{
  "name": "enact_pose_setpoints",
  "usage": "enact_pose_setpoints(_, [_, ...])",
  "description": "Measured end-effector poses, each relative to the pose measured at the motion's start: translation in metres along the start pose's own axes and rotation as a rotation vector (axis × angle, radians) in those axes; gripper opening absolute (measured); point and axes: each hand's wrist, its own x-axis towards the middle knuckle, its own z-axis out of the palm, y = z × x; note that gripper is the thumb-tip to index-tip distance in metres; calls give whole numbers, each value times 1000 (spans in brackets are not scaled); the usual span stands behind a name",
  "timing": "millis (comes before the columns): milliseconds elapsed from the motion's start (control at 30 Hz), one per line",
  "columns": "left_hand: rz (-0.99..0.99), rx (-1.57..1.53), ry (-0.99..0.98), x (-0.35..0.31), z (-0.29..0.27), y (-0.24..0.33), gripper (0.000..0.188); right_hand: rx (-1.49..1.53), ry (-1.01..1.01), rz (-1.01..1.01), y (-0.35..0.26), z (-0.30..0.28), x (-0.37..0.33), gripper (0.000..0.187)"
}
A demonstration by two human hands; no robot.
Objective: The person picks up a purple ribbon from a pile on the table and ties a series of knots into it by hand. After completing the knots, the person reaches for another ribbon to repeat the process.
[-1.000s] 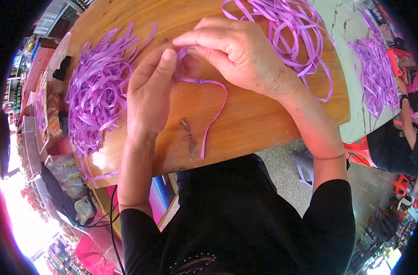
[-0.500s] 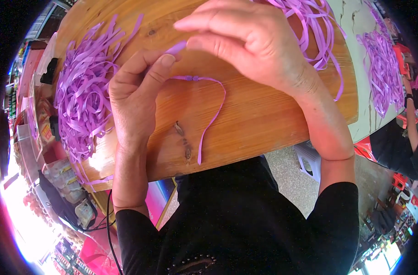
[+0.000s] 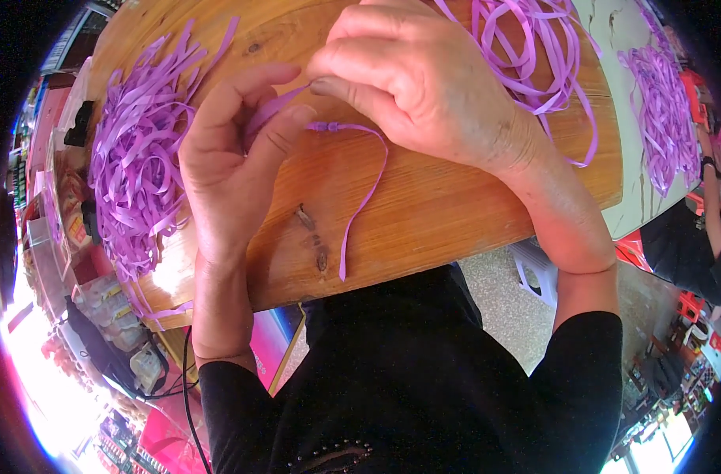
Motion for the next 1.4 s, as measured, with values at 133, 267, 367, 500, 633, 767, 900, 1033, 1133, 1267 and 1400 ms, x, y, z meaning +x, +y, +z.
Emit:
enact_pose_setpoints(133, [185, 455, -8, 5, -12, -7, 12, 128, -29, 108, 1, -2, 1, 11])
enact_pose_setpoints(267, [13, 70, 60, 9, -13, -15, 9, 109, -71, 219, 2, -4, 1, 8])
enact_pose_setpoints(367, [-28, -10, 16, 9, -11, -8, 9, 216, 160, -170, 47, 28, 6, 10])
enact_pose_setpoints(500, [-263, -115, 5, 6, -16, 0, 13, 217, 45, 19, 13, 10, -1, 13])
enact_pose_setpoints(633, [-333, -252, -29, 7, -18, 0, 14, 153, -78, 148, 8, 6, -6, 12])
enact_pose_setpoints(767, [-339, -228, -17, 8, -18, 0, 14, 140, -251, 175, 7, 5, -4, 15])
enact_pose_setpoints(900, [-227, -303, -50, 5, -9, -7, 10, 688, -428, 249, 20, 8, -7, 16])
enact_pose_setpoints(1033, [-212, -708, -111, 11, -10, -18, 10, 1110, -240, 428, 21, 15, -10, 14])
enact_pose_setpoints(1133, [-154, -700, -54, 6, -8, -23, 10, 1028, -181, 719, 7, 10, -6, 22])
enact_pose_setpoints(1267, [-53, -532, 83, -2, 9, -19, 10, 1279, -71, 765, 9, 18, -11, 27])
enact_pose_setpoints(1400, [11, -354, 118, -3, 13, -15, 10, 1105, -59, -223, 54, 49, 3, 28])
